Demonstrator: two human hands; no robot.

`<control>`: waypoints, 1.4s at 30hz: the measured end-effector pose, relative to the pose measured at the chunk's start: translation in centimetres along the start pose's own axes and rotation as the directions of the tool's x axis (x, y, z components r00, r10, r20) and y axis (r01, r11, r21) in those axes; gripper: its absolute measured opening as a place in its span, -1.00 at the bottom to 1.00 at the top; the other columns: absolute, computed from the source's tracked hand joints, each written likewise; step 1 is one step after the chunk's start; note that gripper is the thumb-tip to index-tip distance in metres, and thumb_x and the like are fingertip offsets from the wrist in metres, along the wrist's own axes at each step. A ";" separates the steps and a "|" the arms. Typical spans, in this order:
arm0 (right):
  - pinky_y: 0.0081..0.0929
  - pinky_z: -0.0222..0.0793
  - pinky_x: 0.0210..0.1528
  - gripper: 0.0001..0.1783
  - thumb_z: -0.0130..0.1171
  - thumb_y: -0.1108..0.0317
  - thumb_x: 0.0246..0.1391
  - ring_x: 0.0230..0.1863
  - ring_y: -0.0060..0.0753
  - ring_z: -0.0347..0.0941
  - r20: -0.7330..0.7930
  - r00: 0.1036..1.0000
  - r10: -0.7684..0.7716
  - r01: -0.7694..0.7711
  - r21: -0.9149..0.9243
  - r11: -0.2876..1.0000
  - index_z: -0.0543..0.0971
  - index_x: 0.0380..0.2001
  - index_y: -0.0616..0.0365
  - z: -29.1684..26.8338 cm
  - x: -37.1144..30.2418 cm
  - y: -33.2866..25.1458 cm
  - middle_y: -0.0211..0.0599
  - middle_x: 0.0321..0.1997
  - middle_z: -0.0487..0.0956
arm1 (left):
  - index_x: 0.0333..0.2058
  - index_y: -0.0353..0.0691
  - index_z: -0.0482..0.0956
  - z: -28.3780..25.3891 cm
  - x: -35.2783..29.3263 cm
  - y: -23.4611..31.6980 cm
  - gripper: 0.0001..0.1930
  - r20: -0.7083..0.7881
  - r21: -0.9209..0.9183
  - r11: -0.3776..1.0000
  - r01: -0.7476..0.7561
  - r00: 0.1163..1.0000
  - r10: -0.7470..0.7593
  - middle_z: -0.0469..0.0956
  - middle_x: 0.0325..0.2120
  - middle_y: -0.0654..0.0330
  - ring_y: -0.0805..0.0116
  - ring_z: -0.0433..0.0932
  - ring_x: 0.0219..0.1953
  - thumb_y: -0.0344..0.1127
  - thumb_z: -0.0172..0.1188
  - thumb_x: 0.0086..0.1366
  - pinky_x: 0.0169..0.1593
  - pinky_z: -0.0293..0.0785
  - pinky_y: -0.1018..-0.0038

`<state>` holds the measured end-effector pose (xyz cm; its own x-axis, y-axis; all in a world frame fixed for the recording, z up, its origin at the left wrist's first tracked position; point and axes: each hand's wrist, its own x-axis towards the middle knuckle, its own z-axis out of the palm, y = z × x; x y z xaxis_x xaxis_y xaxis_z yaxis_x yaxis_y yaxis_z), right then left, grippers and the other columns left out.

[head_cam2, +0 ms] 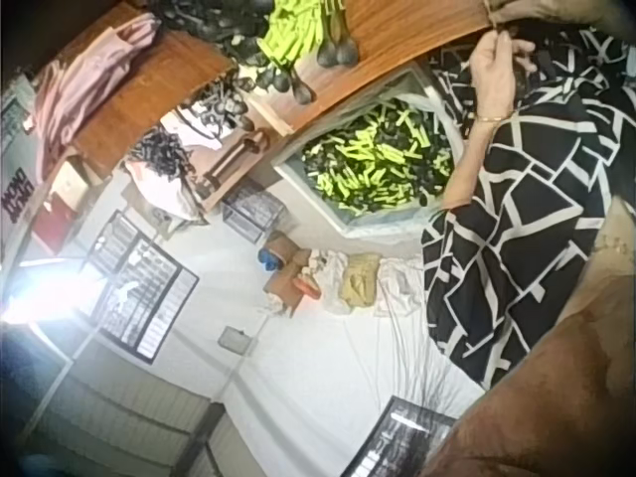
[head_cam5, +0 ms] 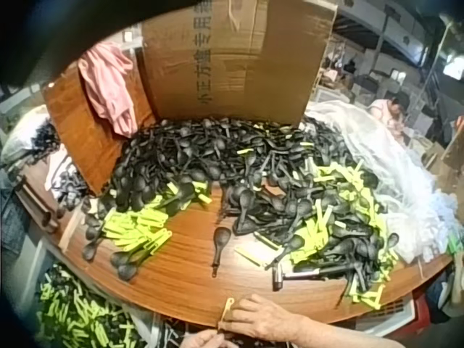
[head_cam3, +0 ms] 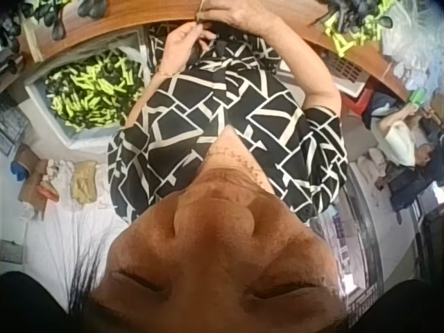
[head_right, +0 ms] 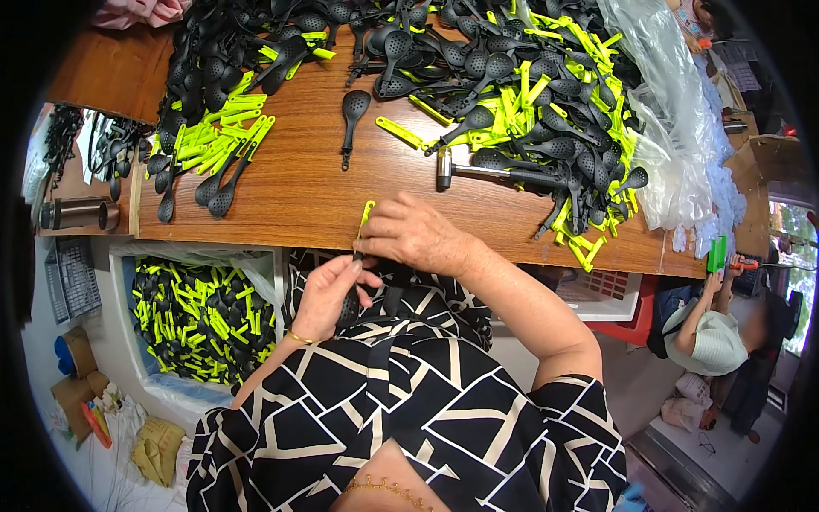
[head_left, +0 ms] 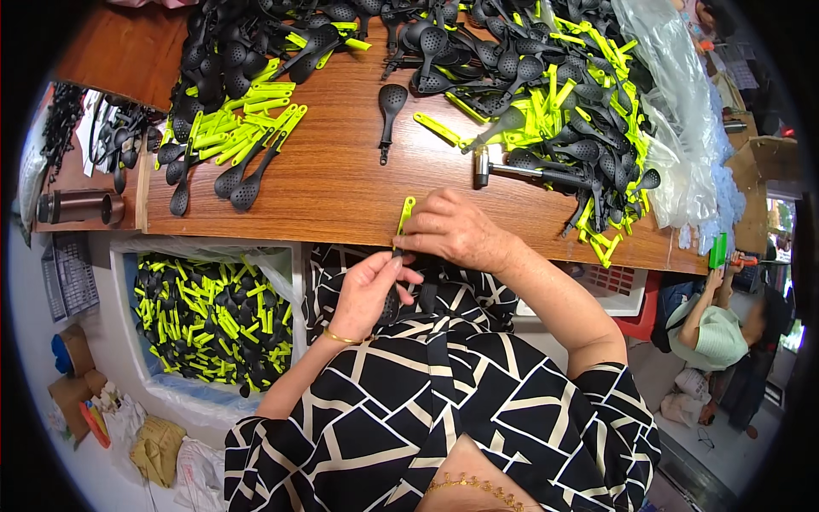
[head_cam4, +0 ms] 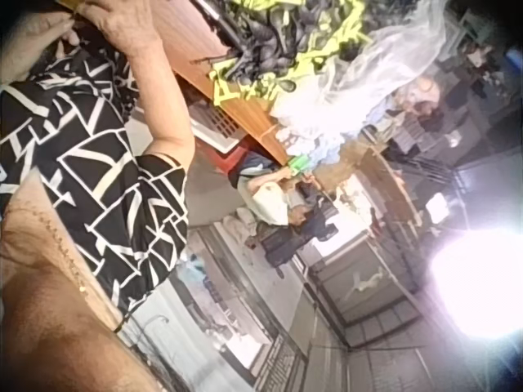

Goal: The person assembles black and neon green kitchen utensils by hand. They pick up a black slotted spoon head and a neon green handle, insert the handle into the spoon head, and then use a small hammer to tap the connection point to secure it. The person repeats this process for multiple utensils, placing the finished items on the table.

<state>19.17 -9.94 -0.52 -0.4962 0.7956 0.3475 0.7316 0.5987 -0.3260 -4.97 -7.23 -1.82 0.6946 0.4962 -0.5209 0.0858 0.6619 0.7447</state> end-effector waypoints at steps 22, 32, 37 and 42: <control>-0.11 0.56 -0.05 -0.78 0.31 0.24 0.19 -0.18 0.03 0.67 -0.002 0.529 0.849 -0.849 0.006 0.529 0.77 -0.20 0.10 -8.6 1.4 12.6 -0.10 -0.15 0.75 | 0.07 -0.44 0.57 0.3 0.3 -0.7 -0.67 -0.048 -0.028 1.000 0.008 0.999 -0.009 0.74 -0.18 0.05 0.42 0.72 -0.37 -0.23 0.08 0.61 -0.23 0.64 0.56; 0.25 0.10 0.52 -0.19 0.57 -0.12 -0.13 0.51 0.19 0.22 -0.183 0.869 0.461 -0.488 -0.479 0.730 0.55 0.27 -0.50 -5.1 6.8 15.4 -0.25 0.55 0.28 | 0.05 -0.45 0.57 0.3 0.3 -0.8 -0.69 -0.048 -0.043 0.999 -0.012 0.999 0.010 0.73 -0.20 0.01 0.37 0.72 -0.37 -0.26 0.09 0.60 -0.21 0.63 0.55; -0.18 0.49 0.27 -0.39 0.48 0.08 -0.01 0.27 0.02 0.48 0.042 0.854 0.518 -0.448 -0.447 0.774 0.59 0.14 -0.10 -9.7 9.0 20.5 -0.24 0.26 0.51 | 0.06 -0.43 0.58 0.1 0.4 -0.5 -0.69 -0.040 -0.061 0.998 0.009 0.999 -0.011 0.73 -0.20 0.00 0.35 0.71 -0.37 -0.27 0.11 0.59 -0.21 0.64 0.53; -0.41 0.52 0.14 -0.53 0.53 0.16 0.02 0.05 -0.35 0.62 -0.334 0.752 0.569 -0.551 0.156 0.820 0.69 -0.01 0.08 -13.4 3.4 23.0 -0.26 0.00 0.67 | 0.07 -0.43 0.58 -0.2 0.5 -0.8 -0.67 -0.010 -0.043 0.999 0.002 1.000 -0.003 0.73 -0.19 -0.02 0.30 0.71 -0.36 -0.25 0.10 0.59 -0.18 0.62 0.50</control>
<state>40.55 5.30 5.00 0.1990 0.9077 0.3693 0.8003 0.0670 -0.5959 -4.81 -7.45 -2.77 0.6870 0.5001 -0.5271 0.0562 0.6867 0.7248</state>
